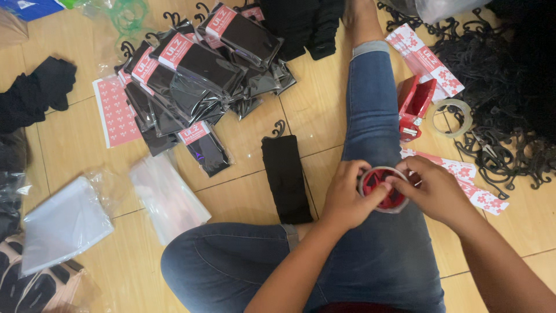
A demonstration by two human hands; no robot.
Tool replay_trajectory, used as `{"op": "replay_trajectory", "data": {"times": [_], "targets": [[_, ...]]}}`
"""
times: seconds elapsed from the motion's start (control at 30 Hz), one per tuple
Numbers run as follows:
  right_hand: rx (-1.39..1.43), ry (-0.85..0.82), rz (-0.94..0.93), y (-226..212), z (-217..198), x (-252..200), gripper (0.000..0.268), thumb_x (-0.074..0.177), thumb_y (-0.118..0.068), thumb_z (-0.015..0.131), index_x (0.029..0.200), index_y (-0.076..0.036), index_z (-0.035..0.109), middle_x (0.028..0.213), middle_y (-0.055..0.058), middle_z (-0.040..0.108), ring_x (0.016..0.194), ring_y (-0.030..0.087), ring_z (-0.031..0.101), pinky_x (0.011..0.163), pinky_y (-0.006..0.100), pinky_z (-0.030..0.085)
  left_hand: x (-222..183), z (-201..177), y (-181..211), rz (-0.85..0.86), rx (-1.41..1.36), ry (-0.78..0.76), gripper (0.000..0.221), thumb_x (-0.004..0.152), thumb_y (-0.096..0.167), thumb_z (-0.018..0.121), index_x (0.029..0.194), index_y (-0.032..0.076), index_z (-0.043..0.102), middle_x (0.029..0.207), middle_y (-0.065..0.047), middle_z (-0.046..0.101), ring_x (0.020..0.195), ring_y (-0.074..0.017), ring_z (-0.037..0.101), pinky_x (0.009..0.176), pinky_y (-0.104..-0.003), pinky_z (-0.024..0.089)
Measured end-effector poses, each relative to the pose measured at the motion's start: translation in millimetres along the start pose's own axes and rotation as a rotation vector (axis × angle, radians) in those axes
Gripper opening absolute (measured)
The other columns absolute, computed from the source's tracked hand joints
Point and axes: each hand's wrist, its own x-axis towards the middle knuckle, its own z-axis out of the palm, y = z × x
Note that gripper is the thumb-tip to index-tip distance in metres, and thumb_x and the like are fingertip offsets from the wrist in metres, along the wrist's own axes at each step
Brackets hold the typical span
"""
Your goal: The person wraps a paper label around a black sock, secures it with tape, and places the labeled sock into a plastic bag.
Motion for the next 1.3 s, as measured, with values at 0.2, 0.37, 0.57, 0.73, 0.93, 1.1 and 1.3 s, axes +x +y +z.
{"op": "replay_trajectory", "data": {"times": [0.2,0.37,0.57,0.73,0.93,1.1,1.3], "targets": [[0.075,0.195,-0.255,11.2,21.4,-12.7,0.022,0.108,-0.029,0.064,0.109,-0.011,0.075,0.095,0.003,0.069,0.084,0.018,0.063,0.079,0.033,0.047,-4.6,24.3,-16.9,0.196,0.204,0.126,0.059,0.083,0.045,0.073,0.134,0.018,0.064,0.127,-0.011,0.059,0.124,-0.0341,0.055,0.112,-0.048,0.036],[0.149,0.345,-0.401,30.0,21.5,-26.7,0.022,0.11,-0.023,0.06,0.115,-0.004,0.071,0.099,0.008,0.067,0.088,0.022,0.06,0.079,0.036,0.044,-2.0,30.7,-21.1,0.163,0.152,0.152,0.073,0.075,0.042,0.078,0.141,0.015,0.061,0.134,-0.013,0.06,0.127,-0.037,0.057,0.113,-0.05,0.041],[0.204,0.568,-0.152,112.7,17.5,-6.1,0.019,0.122,-0.013,0.054,0.122,-0.005,0.071,0.098,0.009,0.066,0.087,0.023,0.061,0.079,0.037,0.047,-13.2,18.0,10.8,0.291,0.213,0.05,0.096,0.079,0.069,0.07,0.158,0.017,0.051,0.147,-0.014,0.057,0.133,-0.0373,0.056,0.11,-0.054,0.042],[0.698,0.635,0.086,146.8,-2.3,39.7,0.026,0.13,-0.031,0.049,0.119,-0.014,0.064,0.084,-0.001,0.052,0.065,0.009,0.047,0.054,0.026,0.034,-14.2,31.7,6.5,0.43,0.428,0.082,0.082,0.085,0.07,0.065,0.148,0.018,0.063,0.159,-0.017,0.053,0.136,-0.0436,0.053,0.104,-0.062,0.042],[0.879,0.26,0.271,165.5,51.4,60.2,0.033,0.114,-0.048,0.064,0.11,-0.016,0.069,0.093,0.001,0.069,0.078,0.01,0.058,0.07,0.026,0.044,3.0,40.7,6.9,0.587,0.581,0.123,0.064,0.085,0.051,0.076,0.135,0.012,0.07,0.155,-0.016,0.058,0.133,-0.0411,0.054,0.106,-0.061,0.041],[0.943,0.296,0.042,87.9,47.5,25.5,0.024,0.114,-0.027,0.066,0.101,-0.008,0.072,0.075,0.005,0.062,0.065,0.014,0.058,0.061,0.025,0.045,18.4,63.3,4.3,0.713,0.376,0.101,0.082,0.071,0.041,0.084,0.134,0.002,0.048,0.16,-0.031,0.049,0.125,-0.0479,0.064,0.111,-0.063,0.049],[1.211,0.188,0.061,140.0,76.2,31.3,0.028,0.114,-0.03,0.062,0.102,-0.006,0.068,0.075,0.01,0.063,0.062,0.019,0.061,0.057,0.03,0.049,38.6,76.2,-21.0,0.66,0.441,0.1,0.088,0.074,0.03,0.087,0.151,0.015,0.048,0.149,-0.021,0.056,0.11,-0.0409,0.07,0.105,-0.055,0.048]]}}
